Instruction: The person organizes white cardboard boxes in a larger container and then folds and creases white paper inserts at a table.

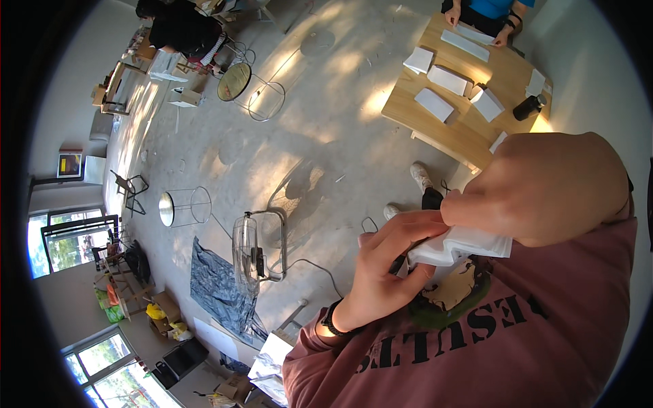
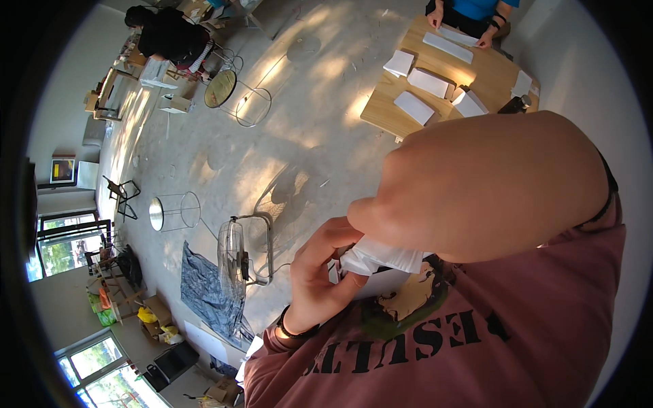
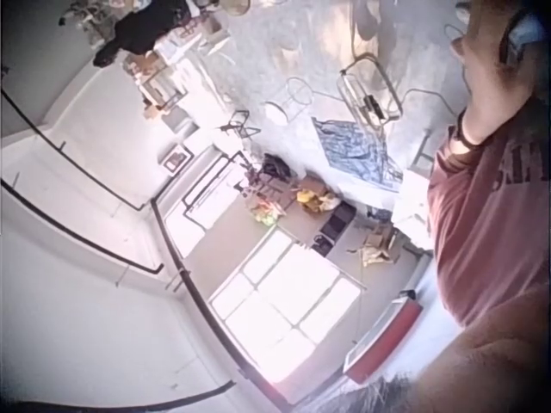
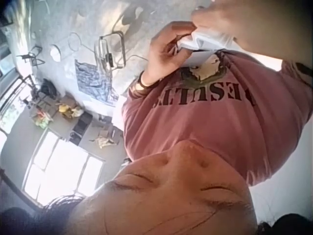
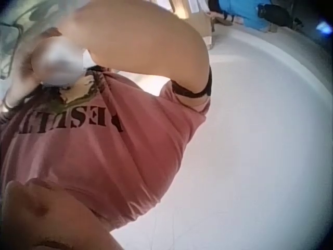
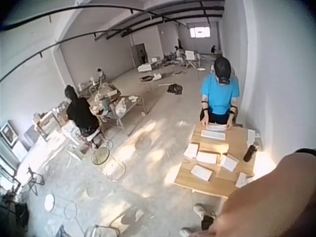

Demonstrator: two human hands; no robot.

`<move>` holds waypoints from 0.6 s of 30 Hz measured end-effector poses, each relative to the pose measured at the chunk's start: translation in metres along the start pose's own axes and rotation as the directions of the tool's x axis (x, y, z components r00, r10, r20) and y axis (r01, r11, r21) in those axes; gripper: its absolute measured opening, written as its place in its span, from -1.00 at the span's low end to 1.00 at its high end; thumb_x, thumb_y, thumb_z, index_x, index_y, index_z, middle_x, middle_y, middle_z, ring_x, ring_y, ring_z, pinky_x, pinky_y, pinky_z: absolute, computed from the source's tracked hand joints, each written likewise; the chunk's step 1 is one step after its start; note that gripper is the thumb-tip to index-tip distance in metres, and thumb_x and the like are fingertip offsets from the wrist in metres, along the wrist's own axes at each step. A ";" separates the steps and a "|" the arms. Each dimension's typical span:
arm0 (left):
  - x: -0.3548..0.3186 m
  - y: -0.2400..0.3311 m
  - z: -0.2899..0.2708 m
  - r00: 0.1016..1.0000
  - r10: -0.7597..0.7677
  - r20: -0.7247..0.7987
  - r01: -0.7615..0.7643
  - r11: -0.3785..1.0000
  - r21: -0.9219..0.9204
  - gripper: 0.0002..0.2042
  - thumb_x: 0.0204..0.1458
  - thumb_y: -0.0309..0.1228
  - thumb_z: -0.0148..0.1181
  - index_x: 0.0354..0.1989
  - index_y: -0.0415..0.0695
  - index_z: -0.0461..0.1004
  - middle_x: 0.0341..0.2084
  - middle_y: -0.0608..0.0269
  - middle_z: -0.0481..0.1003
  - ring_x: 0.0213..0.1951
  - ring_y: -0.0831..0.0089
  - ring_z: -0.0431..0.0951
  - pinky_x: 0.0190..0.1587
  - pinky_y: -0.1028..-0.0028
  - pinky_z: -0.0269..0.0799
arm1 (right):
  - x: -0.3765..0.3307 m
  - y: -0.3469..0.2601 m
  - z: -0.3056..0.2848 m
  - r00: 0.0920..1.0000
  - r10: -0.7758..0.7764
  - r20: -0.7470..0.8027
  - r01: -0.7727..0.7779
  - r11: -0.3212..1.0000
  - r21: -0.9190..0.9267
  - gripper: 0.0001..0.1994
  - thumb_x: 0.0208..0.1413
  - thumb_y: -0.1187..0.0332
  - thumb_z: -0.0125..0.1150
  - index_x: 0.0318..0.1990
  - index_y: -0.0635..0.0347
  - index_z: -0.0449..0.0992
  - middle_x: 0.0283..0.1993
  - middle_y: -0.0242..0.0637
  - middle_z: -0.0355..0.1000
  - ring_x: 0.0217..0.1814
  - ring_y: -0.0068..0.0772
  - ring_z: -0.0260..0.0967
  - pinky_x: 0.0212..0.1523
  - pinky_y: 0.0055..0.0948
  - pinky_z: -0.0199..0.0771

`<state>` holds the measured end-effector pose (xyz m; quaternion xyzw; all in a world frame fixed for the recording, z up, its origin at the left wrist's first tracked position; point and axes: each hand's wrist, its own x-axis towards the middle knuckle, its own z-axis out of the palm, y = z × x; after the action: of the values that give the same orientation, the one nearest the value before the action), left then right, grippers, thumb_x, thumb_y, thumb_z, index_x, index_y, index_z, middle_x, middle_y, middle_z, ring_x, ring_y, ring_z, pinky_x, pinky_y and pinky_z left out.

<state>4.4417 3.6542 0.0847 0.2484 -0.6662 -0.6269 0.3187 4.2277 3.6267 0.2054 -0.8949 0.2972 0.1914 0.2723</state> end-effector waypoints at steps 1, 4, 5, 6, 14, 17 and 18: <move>0.001 -0.001 0.000 1.000 0.009 0.022 -0.009 1.000 -0.027 -0.60 -0.26 -0.70 0.12 -0.12 -0.29 0.39 -0.16 0.13 0.44 -0.18 0.32 0.48 -0.18 0.49 0.38 | 0.001 -0.001 0.001 0.999 -0.005 -0.042 0.004 1.000 -0.023 -0.82 -0.25 0.54 0.09 -0.42 0.21 0.26 -0.63 -0.33 0.30 -0.67 -0.34 0.34 -0.71 -0.42 0.30; 0.001 -0.004 -0.001 0.998 0.026 0.052 -0.025 1.000 -0.019 -0.61 -0.24 -0.70 0.13 -0.12 -0.29 0.38 -0.15 0.12 0.43 -0.16 0.32 0.47 -0.16 0.49 0.37 | 0.002 -0.004 -0.005 1.000 0.009 0.009 -0.009 1.000 -0.029 -0.84 -0.22 0.56 0.08 -0.43 0.21 0.26 -0.66 -0.30 0.29 -0.69 -0.31 0.32 -0.72 -0.39 0.27; 0.001 -0.006 -0.001 0.998 0.031 0.060 -0.033 0.999 0.020 -0.63 -0.20 -0.70 0.13 -0.11 -0.29 0.38 -0.17 0.14 0.43 -0.17 0.37 0.46 -0.15 0.51 0.36 | 0.004 -0.003 -0.004 1.000 0.008 0.012 -0.007 1.000 -0.030 -0.84 -0.22 0.56 0.08 -0.43 0.21 0.26 -0.66 -0.30 0.29 -0.69 -0.31 0.32 -0.72 -0.39 0.27; 0.001 -0.008 -0.002 0.998 0.032 0.056 -0.033 0.999 0.020 -0.63 -0.20 -0.70 0.13 -0.11 -0.29 0.38 -0.17 0.14 0.43 -0.17 0.37 0.46 -0.15 0.51 0.36 | 0.006 -0.001 -0.001 0.999 0.039 -0.024 -0.038 0.998 0.056 -0.84 -0.21 0.56 0.07 -0.43 0.22 0.26 -0.66 -0.27 0.28 -0.66 -0.27 0.33 -0.69 -0.36 0.27; 0.013 -0.050 -0.001 0.972 -0.234 0.006 0.224 0.922 -0.316 -0.76 0.07 -0.57 0.09 -0.07 -0.25 0.31 -0.26 0.32 0.38 -0.22 0.65 0.37 -0.19 0.63 0.30 | 0.047 0.045 0.009 0.989 0.145 -0.023 -0.131 0.941 0.313 -0.76 -0.15 0.54 -0.02 -0.24 0.32 0.39 -0.41 -0.09 0.40 -0.31 -0.03 0.38 -0.30 -0.24 0.37; 0.011 -0.057 -0.001 0.961 -0.271 -0.057 0.233 0.902 -0.363 -0.77 0.05 -0.59 0.11 -0.11 -0.26 0.32 -0.26 0.31 0.40 -0.23 0.64 0.38 -0.20 0.61 0.33 | 0.053 0.046 0.016 0.993 0.119 -0.007 -0.110 0.938 0.328 -0.83 -0.18 0.58 0.04 -0.34 0.28 0.32 -0.54 -0.07 0.38 -0.42 -0.01 0.39 -0.41 -0.17 0.34; 0.010 -0.058 -0.002 0.962 -0.262 -0.081 0.216 0.907 -0.361 -0.77 0.03 -0.59 0.12 -0.12 -0.27 0.32 -0.27 0.30 0.41 -0.24 0.64 0.39 -0.22 0.59 0.35 | 0.053 0.046 0.017 0.994 0.112 -0.002 -0.105 0.940 0.325 -0.83 -0.18 0.58 0.04 -0.34 0.28 0.32 -0.54 -0.07 0.38 -0.42 -0.01 0.39 -0.41 -0.17 0.34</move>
<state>4.4325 3.6404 0.0286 0.3073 -0.4871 -0.7521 0.3204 4.2352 3.5837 0.1484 -0.8221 0.3764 0.1455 0.4016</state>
